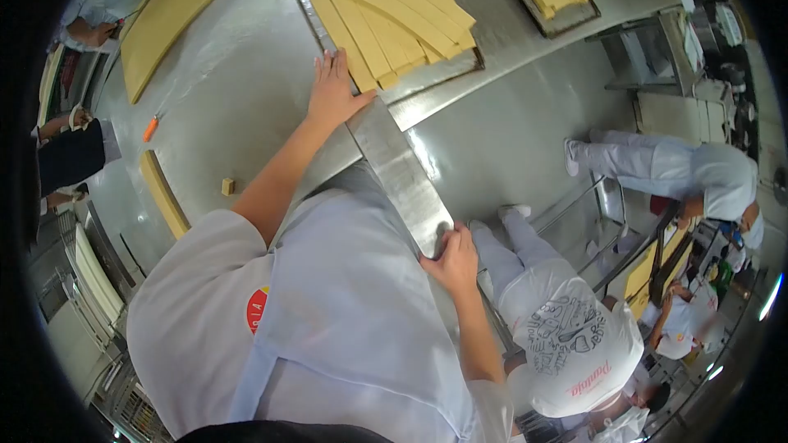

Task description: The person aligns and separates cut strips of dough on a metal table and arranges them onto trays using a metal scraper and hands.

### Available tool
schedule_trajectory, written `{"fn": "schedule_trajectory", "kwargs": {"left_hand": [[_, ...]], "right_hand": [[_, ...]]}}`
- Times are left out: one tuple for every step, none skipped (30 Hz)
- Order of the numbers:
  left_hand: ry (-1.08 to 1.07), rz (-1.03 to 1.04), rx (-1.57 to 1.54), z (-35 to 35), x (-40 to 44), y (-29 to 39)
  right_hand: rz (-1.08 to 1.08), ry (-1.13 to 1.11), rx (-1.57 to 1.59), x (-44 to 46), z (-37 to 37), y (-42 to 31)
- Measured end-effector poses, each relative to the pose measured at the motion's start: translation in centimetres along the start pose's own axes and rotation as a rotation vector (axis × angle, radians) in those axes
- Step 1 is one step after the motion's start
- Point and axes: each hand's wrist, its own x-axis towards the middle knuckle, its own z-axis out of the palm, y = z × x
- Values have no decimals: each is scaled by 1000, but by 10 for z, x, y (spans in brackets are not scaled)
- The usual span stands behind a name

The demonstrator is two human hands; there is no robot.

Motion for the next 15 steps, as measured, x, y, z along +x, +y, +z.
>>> {"fn": "schedule_trajectory", "kwargs": {"left_hand": [[-1,10,11,12,-1,-4],[0,18,22,18,-5,-4],[-16,4,12,14,-7,3],[-32,-10,3,9,-9,8],[-50,-27,-4,1,-12,11],[-29,-51,-11,-5,-12,13],[-5,-79,-17,-10,-8,11],[22,-106,-22,-12,0,5],[144,-97,-230,-11,18,-10],[264,-89,-440,-6,43,-34],[387,-82,-651,-3,65,-52],[431,-128,-706,-7,87,-58],[473,-175,-761,-16,109,-61],[515,-219,-816,-19,133,-65],[533,-274,-900,-6,158,-72]], "right_hand": [[2,6,-25,-24,-4,7],[20,12,-34,-48,-7,11],[33,19,-43,-67,-8,17],[45,24,-50,-83,-7,21],[105,31,-47,-99,-5,20],[161,34,-44,-112,-2,17],[214,35,-42,-124,1,16],[284,12,-29,-138,15,25],[335,37,3,-145,18,24],[386,59,34,-148,21,20],[439,83,72,-145,22,15],[491,108,111,-142,22,10],[542,136,151,-139,23,4],[580,178,180,-136,30,4],[581,206,173,-129,32,0]]}}
